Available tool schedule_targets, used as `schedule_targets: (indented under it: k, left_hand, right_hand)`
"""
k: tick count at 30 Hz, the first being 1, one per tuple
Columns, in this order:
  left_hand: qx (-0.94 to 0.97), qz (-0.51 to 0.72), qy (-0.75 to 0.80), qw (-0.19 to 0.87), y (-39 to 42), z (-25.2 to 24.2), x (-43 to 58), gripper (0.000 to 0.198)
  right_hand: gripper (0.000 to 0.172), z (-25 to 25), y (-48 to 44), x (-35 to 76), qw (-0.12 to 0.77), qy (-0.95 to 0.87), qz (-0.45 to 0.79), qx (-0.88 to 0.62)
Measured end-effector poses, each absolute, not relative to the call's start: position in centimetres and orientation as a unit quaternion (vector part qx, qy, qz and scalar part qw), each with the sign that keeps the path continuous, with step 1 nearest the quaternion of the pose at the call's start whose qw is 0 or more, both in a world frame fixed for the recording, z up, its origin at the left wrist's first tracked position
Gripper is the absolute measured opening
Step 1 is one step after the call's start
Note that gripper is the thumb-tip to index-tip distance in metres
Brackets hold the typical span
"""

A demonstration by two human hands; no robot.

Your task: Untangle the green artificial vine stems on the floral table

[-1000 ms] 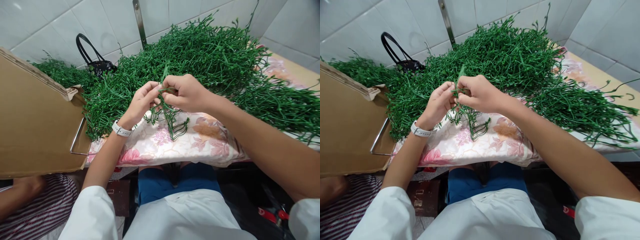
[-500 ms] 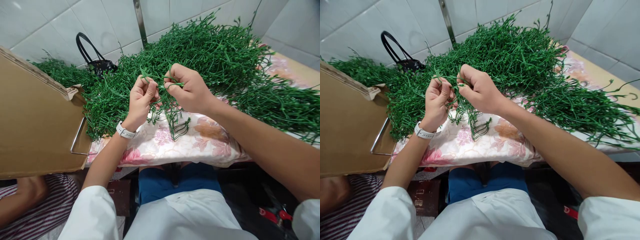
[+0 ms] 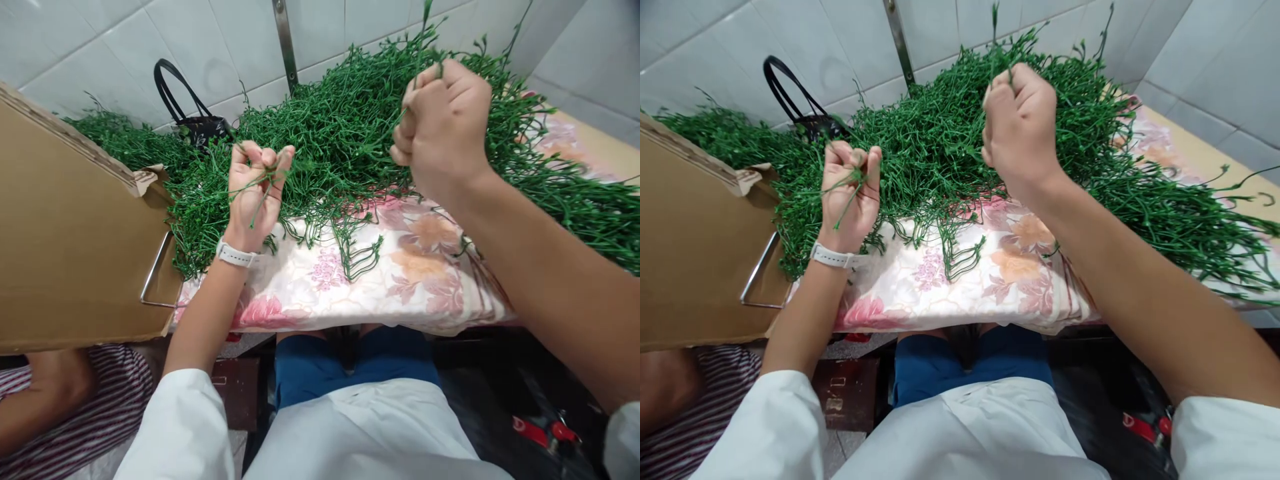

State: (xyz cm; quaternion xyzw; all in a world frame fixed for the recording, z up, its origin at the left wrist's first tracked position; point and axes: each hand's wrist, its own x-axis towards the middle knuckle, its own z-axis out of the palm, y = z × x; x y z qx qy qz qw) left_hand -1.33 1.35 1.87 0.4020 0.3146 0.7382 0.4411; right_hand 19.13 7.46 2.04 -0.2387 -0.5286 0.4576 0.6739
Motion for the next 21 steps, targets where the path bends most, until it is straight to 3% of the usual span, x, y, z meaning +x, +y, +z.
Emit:
schedule_targets:
  k: [4,8,13,21]
  left_hand:
    - [0.444,0.712,0.374,0.396,1.6,2.6,-3.0,0.019]
    - [0.505,0.681,0.408,0.34,1.4,2.1,-2.4,0.029]
    - [0.542,0.65,0.419,0.327,1.3,1.5,-1.3,0.028]
    - [0.613,0.64,0.345,0.311,2.6,-0.2,-1.8,0.038]
  right_hand:
    - [0.032,3.2,6.7,19.7,0.633,-0.497,0.541,-0.244]
    - [0.025,2.8,5.8,18.9,0.625,-0.522,0.536,-0.224]
    - [0.025,2.3,6.1,18.6,0.573,-0.524,0.585,-0.235]
    - [0.032,2.7,5.9,19.5,0.507,-0.542,0.634,-0.218]
